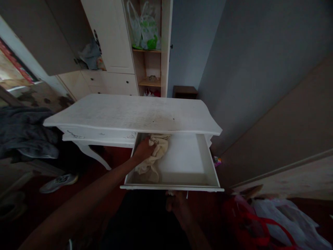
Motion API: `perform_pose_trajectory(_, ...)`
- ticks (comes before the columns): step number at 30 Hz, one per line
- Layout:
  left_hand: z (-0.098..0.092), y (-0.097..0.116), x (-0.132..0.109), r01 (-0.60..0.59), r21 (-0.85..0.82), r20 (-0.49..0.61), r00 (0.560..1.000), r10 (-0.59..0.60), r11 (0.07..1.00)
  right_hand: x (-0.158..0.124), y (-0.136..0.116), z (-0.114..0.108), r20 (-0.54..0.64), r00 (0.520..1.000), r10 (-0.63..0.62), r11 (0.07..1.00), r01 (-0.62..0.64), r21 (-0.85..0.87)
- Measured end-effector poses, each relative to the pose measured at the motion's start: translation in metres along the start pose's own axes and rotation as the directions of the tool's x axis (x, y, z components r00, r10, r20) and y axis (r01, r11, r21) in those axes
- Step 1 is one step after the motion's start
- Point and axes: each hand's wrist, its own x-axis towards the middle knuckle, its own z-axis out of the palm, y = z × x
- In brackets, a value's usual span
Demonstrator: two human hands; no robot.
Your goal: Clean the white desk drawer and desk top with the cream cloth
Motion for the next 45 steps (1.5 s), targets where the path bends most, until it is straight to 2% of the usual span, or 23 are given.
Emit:
perform_pose_trajectory(1,0.000,0.001,0.000,-0.023,0.012,-0.055,0.998,0.023,1.000,0.000,0.000,0.000,0.002,1.000,0.000,1.000,0.000,0.004)
perform_pose_trajectory(3,-0.002,0.004,-0.002,-0.177,0.101,-0.123,0.974,0.189,0.979,-0.001,-0.001,0.000,0.011,1.000,-0.009,1.000,0.008,0.014)
perform_pose_trajectory(5,-0.005,0.007,-0.004,-0.407,0.206,-0.068,0.901,0.428,0.890,-0.001,-0.001,-0.001,0.022,1.000,-0.022,1.000,0.021,0.022)
perform_pose_trajectory(6,-0.007,0.010,-0.005,-0.489,0.230,-0.002,0.865,0.503,0.842,-0.001,-0.001,-0.001,0.025,0.999,-0.029,0.999,0.028,0.025)
perform_pose_trajectory(7,-0.009,0.012,-0.006,-0.520,0.237,0.068,0.851,0.520,0.821,0.000,0.000,-0.002,0.033,0.999,-0.030,0.999,0.029,0.026)
perform_pose_trajectory(9,-0.015,0.016,-0.007,-0.458,0.251,0.171,0.888,0.426,0.853,0.001,0.001,-0.004,0.031,0.999,-0.032,0.999,0.031,0.028)
perform_pose_trajectory(12,-0.019,0.021,-0.008,-0.279,0.298,0.211,0.952,0.223,0.913,0.003,0.002,-0.006,0.025,0.999,-0.026,0.999,0.025,0.035)
perform_pose_trajectory(16,-0.009,0.026,-0.007,-0.087,0.323,0.185,0.982,0.027,0.942,0.006,0.003,-0.007,0.026,0.999,-0.026,0.999,0.025,0.025)
perform_pose_trajectory(19,0.006,0.030,-0.004,0.019,0.321,0.097,0.994,-0.052,0.947,0.007,0.003,-0.008,0.023,0.999,-0.022,1.000,0.021,0.014)
perform_pose_trajectory(24,0.018,0.031,0.009,0.044,0.286,-0.017,0.999,-0.041,0.957,0.005,-0.001,-0.006,0.054,0.999,-0.002,1.000,0.003,-0.023)
perform_pose_trajectory(28,0.026,0.035,0.021,0.097,0.238,-0.153,0.986,-0.061,0.966,0.001,-0.005,-0.004,0.089,0.996,-0.012,1.000,0.014,-0.014)
perform_pose_trajectory(36,0.047,0.066,0.035,0.093,0.114,-0.278,0.959,-0.058,0.989,0.003,-0.003,-0.003,0.054,0.999,0.000,1.000,0.001,-0.002)
perform_pose_trajectory(41,0.050,0.085,0.034,0.126,0.123,-0.266,0.960,-0.090,0.984,0.005,0.000,-0.003,0.047,0.999,0.017,1.000,-0.018,0.011)
perform_pose_trajectory(45,0.053,0.105,0.029,0.033,0.165,-0.218,0.976,0.004,0.986,0.004,0.003,-0.004,0.046,0.999,0.007,1.000,-0.007,0.007)
